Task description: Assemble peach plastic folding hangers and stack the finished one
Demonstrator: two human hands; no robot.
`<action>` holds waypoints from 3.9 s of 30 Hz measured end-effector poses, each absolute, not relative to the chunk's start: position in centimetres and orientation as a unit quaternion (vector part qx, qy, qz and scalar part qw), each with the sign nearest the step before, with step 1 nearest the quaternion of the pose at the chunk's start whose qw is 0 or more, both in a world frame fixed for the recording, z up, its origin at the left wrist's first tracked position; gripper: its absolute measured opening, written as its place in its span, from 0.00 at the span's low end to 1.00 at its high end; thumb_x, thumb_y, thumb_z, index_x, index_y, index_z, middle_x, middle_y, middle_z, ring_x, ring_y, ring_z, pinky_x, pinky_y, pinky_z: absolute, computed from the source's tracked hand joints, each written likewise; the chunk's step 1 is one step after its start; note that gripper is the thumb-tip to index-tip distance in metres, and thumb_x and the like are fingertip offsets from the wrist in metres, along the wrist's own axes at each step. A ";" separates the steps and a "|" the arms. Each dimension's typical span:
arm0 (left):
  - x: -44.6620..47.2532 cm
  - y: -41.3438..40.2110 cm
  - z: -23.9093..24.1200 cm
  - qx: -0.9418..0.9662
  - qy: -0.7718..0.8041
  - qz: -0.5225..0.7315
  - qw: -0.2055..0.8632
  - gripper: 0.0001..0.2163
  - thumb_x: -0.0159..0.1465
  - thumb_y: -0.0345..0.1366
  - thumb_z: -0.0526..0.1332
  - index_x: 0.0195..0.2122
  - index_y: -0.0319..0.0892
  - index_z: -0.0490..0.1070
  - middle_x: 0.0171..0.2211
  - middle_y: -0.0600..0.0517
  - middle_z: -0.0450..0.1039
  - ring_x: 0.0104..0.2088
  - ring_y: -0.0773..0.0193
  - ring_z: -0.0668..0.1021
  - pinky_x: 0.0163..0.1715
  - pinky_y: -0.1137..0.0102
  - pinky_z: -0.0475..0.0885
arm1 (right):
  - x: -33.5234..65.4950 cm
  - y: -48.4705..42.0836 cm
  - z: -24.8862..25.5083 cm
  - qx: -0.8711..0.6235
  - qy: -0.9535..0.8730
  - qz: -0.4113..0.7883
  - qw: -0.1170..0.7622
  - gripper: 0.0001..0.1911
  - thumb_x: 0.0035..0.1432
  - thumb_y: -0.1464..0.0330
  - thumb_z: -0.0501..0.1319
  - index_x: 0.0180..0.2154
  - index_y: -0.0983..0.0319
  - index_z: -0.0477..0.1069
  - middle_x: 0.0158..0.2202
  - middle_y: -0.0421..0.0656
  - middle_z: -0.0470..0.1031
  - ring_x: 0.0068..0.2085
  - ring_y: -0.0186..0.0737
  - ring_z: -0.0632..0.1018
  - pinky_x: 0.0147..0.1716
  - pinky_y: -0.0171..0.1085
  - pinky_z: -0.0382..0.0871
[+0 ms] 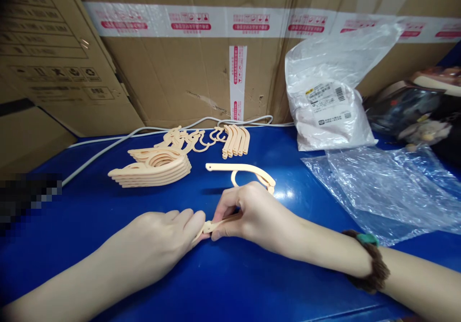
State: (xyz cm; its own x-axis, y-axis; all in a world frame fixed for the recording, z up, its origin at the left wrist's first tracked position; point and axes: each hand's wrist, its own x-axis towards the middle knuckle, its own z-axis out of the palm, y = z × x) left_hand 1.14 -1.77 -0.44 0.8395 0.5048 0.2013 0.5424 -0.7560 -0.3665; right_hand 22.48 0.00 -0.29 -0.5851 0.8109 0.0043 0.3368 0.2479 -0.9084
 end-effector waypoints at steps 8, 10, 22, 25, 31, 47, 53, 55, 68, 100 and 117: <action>1.3 -1.5 1.4 -0.948 -0.315 0.042 0.031 0.10 0.67 0.37 0.58 0.28 0.44 0.62 0.22 0.58 0.72 0.17 0.60 0.75 0.16 0.67 0.43 | 22.6 0.0 1.0 -0.367 -0.789 0.449 0.206 0.13 0.57 0.60 0.66 0.32 0.65 0.75 0.31 0.43 0.77 0.31 0.37 0.76 0.28 0.32 0.68; 1.3 -1.6 1.7 -0.947 -0.317 0.045 0.021 0.10 0.67 0.38 0.58 0.28 0.44 0.63 0.22 0.58 0.71 0.17 0.60 0.74 0.16 0.68 0.43 | 22.5 -0.1 1.0 -0.364 -0.795 0.440 0.203 0.11 0.58 0.62 0.66 0.32 0.65 0.75 0.31 0.42 0.77 0.31 0.36 0.76 0.28 0.32 0.67; 1.4 -2.3 1.8 -0.922 -0.373 0.096 -0.037 0.09 0.70 0.37 0.52 0.33 0.43 0.65 0.25 0.55 0.74 0.19 0.59 0.75 0.17 0.68 0.44 | 22.5 -0.4 1.1 -0.323 -0.869 0.320 0.195 0.03 0.58 0.73 0.65 0.35 0.64 0.71 0.31 0.38 0.73 0.31 0.32 0.73 0.29 0.29 0.62; 1.3 -2.4 2.2 -0.924 -0.370 0.077 -0.056 0.09 0.70 0.38 0.53 0.33 0.44 0.65 0.25 0.55 0.74 0.20 0.60 0.75 0.18 0.69 0.46 | 22.6 -0.4 1.1 -0.320 -0.871 0.318 0.193 0.03 0.59 0.72 0.65 0.34 0.63 0.71 0.31 0.38 0.73 0.31 0.32 0.73 0.29 0.30 0.62; 0.3 -1.5 3.2 -0.890 -0.417 -0.004 -0.182 0.13 0.72 0.38 0.49 0.32 0.46 0.68 0.26 0.58 0.73 0.27 0.64 0.75 0.22 0.72 0.55 | 23.1 0.0 0.9 -0.332 -0.879 0.290 0.181 0.02 0.60 0.73 0.63 0.34 0.63 0.70 0.32 0.39 0.74 0.33 0.34 0.74 0.32 0.31 0.62; 1.0 -0.9 1.6 -0.808 -0.426 -0.120 -0.388 0.13 0.68 0.45 0.53 0.30 0.43 0.64 0.19 0.61 0.56 0.20 0.71 0.59 0.20 0.74 0.50 | 22.9 -0.7 0.9 -0.353 -0.905 0.191 0.139 0.08 0.65 0.65 0.58 0.42 0.63 0.65 0.28 0.39 0.74 0.25 0.36 0.74 0.23 0.33 0.56; 0.4 -0.5 1.8 -0.806 -0.467 -0.101 -0.349 0.17 0.66 0.53 0.53 0.30 0.44 0.63 0.19 0.61 0.53 0.21 0.70 0.58 0.20 0.73 0.49 | 23.2 0.0 0.7 -0.320 -0.938 0.099 0.087 0.20 0.71 0.61 0.45 0.32 0.62 0.66 0.25 0.41 0.71 0.23 0.34 0.69 0.23 0.35 0.52; 0.2 -0.3 1.7 -0.810 -0.474 -0.100 -0.330 0.17 0.64 0.54 0.56 0.30 0.44 0.61 0.20 0.61 0.54 0.21 0.70 0.59 0.20 0.73 0.50 | 23.3 0.1 0.7 -0.324 -0.936 0.088 0.102 0.20 0.72 0.60 0.44 0.31 0.62 0.65 0.25 0.40 0.70 0.23 0.34 0.69 0.23 0.35 0.52; 0.4 -0.7 1.0 -0.865 -0.441 -0.057 -0.233 0.18 0.69 0.53 0.48 0.31 0.45 0.62 0.25 0.57 0.68 0.25 0.64 0.70 0.24 0.71 0.54 | 23.4 -0.2 1.2 -0.301 -0.942 0.061 0.136 0.21 0.72 0.61 0.44 0.32 0.62 0.68 0.26 0.39 0.69 0.24 0.34 0.69 0.24 0.36 0.52; 0.6 -0.8 0.5 -0.943 -0.317 -0.098 0.033 0.13 0.72 0.37 0.43 0.30 0.45 0.57 0.19 0.57 0.70 0.15 0.62 0.74 0.13 0.68 0.58 | 22.9 -0.4 1.2 -0.342 -0.926 0.130 0.096 0.19 0.71 0.59 0.47 0.32 0.61 0.65 0.25 0.38 0.69 0.23 0.33 0.68 0.24 0.34 0.53; 0.5 -0.7 -0.2 -0.927 -0.278 -0.114 0.224 0.16 0.72 0.33 0.37 0.29 0.43 0.58 0.20 0.55 0.64 0.17 0.63 0.72 0.16 0.68 0.58 | 22.8 -0.2 1.6 -0.368 -0.911 0.173 0.070 0.17 0.70 0.60 0.50 0.31 0.62 0.67 0.23 0.38 0.67 0.23 0.33 0.66 0.25 0.33 0.53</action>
